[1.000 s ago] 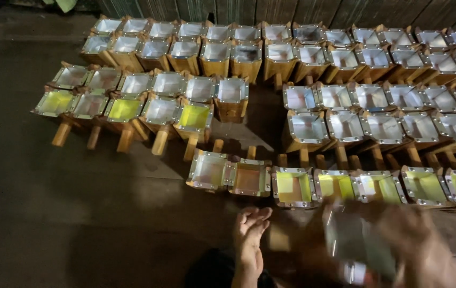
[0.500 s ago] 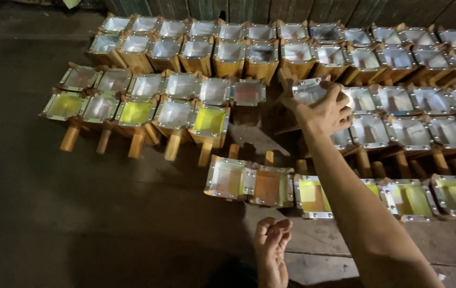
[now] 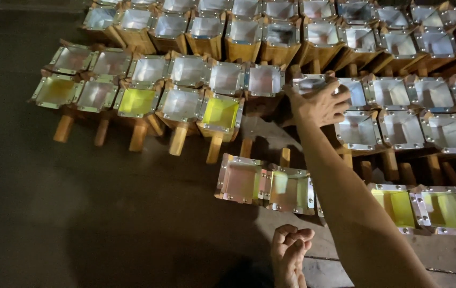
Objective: The person applies glue from a tube to the base of a small square wooden assembly and then presses the piece into a larger arrangement of similar objects on the floor.
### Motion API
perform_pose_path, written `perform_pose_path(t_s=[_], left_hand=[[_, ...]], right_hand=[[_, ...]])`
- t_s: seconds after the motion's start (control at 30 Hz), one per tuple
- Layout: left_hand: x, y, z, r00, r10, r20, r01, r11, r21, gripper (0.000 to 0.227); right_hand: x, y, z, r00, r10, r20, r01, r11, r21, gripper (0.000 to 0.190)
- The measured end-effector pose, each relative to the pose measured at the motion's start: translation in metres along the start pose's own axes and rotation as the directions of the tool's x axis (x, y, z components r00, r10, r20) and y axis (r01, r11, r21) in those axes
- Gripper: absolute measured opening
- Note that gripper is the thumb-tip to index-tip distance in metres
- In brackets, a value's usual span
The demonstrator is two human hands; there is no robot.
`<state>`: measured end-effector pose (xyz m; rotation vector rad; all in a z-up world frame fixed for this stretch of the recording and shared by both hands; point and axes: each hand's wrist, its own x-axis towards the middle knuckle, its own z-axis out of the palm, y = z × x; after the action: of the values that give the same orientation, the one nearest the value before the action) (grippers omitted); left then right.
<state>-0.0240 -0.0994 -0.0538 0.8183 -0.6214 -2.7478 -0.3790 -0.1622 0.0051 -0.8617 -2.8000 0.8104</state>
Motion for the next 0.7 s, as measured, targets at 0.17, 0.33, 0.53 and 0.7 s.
perform_pose_path(t_s=[0.17,0.33,0.53,0.7], left_hand=[[0.008,-0.015,-0.01,0.999,0.01,-0.037,-0.01,1.0,-0.004,0.035],[0.005,-0.007,-0.004,0.997,-0.039,-0.071,0.044,0.997,0.062,0.036],[0.01,-0.024,-0.02,0.993,-0.045,-0.112,0.056,0.994,0.096,0.037],[0.011,-0.02,-0.018,0.995,-0.037,-0.095,0.049,0.99,0.129,0.036]], right_hand=[[-0.009,0.012,0.015,0.975,-0.213,0.062,0.216,0.975,-0.058,0.102],[-0.012,0.048,-0.022,0.816,-0.526,0.239,0.561,0.82,-0.111,0.066],[-0.003,0.06,-0.019,0.663,-0.511,0.547,0.748,0.423,-0.511,0.02],[0.003,0.049,-0.009,0.652,-0.51,0.561,0.754,0.361,-0.548,0.025]])
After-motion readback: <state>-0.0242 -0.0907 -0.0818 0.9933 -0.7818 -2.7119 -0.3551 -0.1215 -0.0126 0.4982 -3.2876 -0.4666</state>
